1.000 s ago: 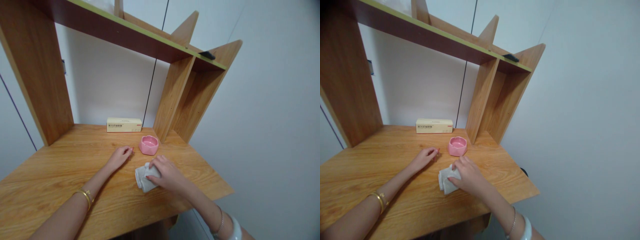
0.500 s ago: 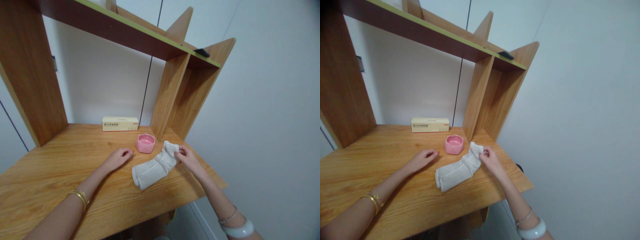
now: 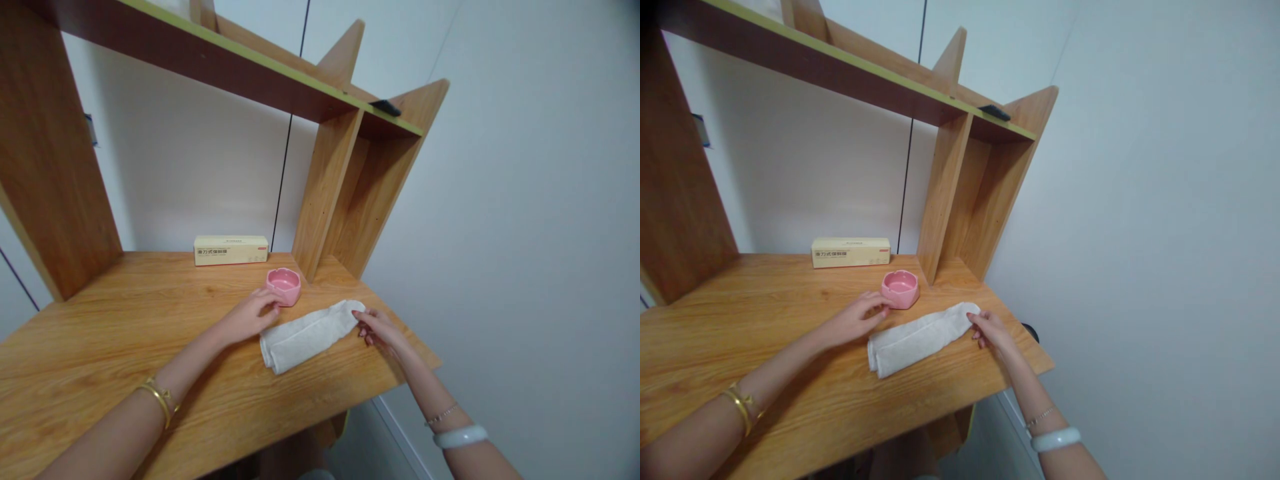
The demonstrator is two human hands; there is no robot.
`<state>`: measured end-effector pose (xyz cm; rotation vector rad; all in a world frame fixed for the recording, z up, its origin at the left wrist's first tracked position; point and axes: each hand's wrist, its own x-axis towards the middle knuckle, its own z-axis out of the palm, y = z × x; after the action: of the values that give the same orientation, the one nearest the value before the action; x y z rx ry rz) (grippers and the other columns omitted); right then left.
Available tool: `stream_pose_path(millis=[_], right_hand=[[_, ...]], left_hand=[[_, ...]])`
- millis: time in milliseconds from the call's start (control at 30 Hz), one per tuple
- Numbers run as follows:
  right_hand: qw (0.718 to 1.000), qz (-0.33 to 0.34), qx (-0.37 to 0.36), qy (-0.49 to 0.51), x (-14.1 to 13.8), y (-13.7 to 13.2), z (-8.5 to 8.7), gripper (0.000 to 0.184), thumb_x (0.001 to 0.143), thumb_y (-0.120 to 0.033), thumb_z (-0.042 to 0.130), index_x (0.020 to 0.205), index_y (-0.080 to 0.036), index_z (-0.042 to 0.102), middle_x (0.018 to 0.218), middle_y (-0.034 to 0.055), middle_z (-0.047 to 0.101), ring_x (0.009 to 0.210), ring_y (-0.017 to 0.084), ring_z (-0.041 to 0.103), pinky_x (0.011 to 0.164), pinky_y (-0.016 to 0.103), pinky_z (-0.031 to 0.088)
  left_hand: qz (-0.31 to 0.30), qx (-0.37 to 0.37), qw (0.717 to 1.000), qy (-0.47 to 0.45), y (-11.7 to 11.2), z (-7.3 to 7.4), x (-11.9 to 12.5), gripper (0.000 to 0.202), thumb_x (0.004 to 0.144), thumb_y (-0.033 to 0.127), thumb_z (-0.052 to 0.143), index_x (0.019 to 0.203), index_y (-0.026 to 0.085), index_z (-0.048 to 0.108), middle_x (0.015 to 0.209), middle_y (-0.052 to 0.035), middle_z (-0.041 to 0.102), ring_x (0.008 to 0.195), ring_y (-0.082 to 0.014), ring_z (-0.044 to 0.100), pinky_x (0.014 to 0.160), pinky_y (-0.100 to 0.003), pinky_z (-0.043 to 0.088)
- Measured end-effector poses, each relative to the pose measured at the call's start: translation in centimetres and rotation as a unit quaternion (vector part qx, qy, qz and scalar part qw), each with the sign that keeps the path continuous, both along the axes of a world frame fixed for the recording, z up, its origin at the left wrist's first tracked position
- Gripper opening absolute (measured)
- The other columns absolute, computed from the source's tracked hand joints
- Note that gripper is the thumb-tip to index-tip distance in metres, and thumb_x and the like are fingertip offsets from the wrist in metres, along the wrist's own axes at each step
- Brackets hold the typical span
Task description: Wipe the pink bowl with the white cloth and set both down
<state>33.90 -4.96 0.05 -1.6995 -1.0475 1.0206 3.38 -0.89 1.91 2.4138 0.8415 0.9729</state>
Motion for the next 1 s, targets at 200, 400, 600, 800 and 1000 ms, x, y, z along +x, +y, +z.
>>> stream_pose_path(millis=[200, 400, 600, 800, 1000], right_hand=[[0.999, -0.013, 0.019, -0.026, -0.3, 0.1, 0.1, 0.014, 0.074, -0.026, 0.054, 0.067, -0.019, 0.044, 0.041, -0.0057, 0.045, 0.032, 0.007, 0.041, 0.03, 0.015, 0.026], [0.987, -0.054, 0.083, -0.13, -1.4, 0.3, 1.8, 0.015, 0.069, -0.029, 0.053, 0.062, -0.02, 0.043, 0.044, -0.0056, 0.043, 0.039, 0.009, 0.042, 0.037, 0.019, 0.028], [0.937, -0.026, 0.283, -0.203, -4.6, -0.1, 2.8, 0.02, 0.065, -0.038, 0.053, 0.069, -0.02, 0.047, 0.059, -0.0033, 0.048, 0.053, 0.012, 0.044, 0.052, 0.024, 0.034], [0.891, 0.066, 0.272, -0.357, -10.3, -2.6, 3.8, 0.012, 0.071, -0.027, 0.052, 0.08, -0.019, 0.051, 0.071, -0.0004, 0.055, 0.064, 0.014, 0.049, 0.059, 0.025, 0.033], [0.82, 0.197, 0.232, -0.484, -14.4, -4.6, 1.6, 0.011, 0.071, -0.019, 0.057, 0.081, -0.019, 0.054, 0.08, 0.0022, 0.059, 0.079, 0.017, 0.051, 0.07, 0.028, 0.034]], left_hand=[[-0.122, 0.085, 0.978, 0.149, -2.4, -0.3, 7.4, 0.041, 0.079, 0.006, 0.037, 0.108, 0.024, 0.059, 0.112, -0.0046, 0.059, 0.1, -0.0184, 0.051, 0.089, -0.032, 0.038], [-0.096, 0.069, 0.975, 0.189, -1.8, -1.2, 9.2, 0.041, 0.074, 0.005, 0.04, 0.104, 0.024, 0.061, 0.107, -0.0043, 0.06, 0.097, -0.0199, 0.05, 0.086, -0.033, 0.038], [-0.044, 0.01, 0.981, 0.189, -1.3, 0.3, 4.4, 0.043, 0.069, 0.002, 0.038, 0.093, 0.023, 0.067, 0.1, -0.0039, 0.063, 0.098, -0.0211, 0.049, 0.089, -0.035, 0.035], [-0.041, -0.056, 0.989, 0.133, -1.5, -1.3, 0.8, 0.053, 0.061, 0.0, 0.039, 0.101, 0.022, 0.065, 0.105, -0.0033, 0.065, 0.1, -0.0205, 0.052, 0.091, -0.034, 0.036], [0.096, -0.126, 0.986, -0.057, 0.6, -1.8, -1.8, 0.025, 0.063, 0.009, 0.043, 0.071, 0.017, 0.065, 0.076, -0.0051, 0.067, 0.075, -0.0189, 0.06, 0.074, -0.03, 0.045]])
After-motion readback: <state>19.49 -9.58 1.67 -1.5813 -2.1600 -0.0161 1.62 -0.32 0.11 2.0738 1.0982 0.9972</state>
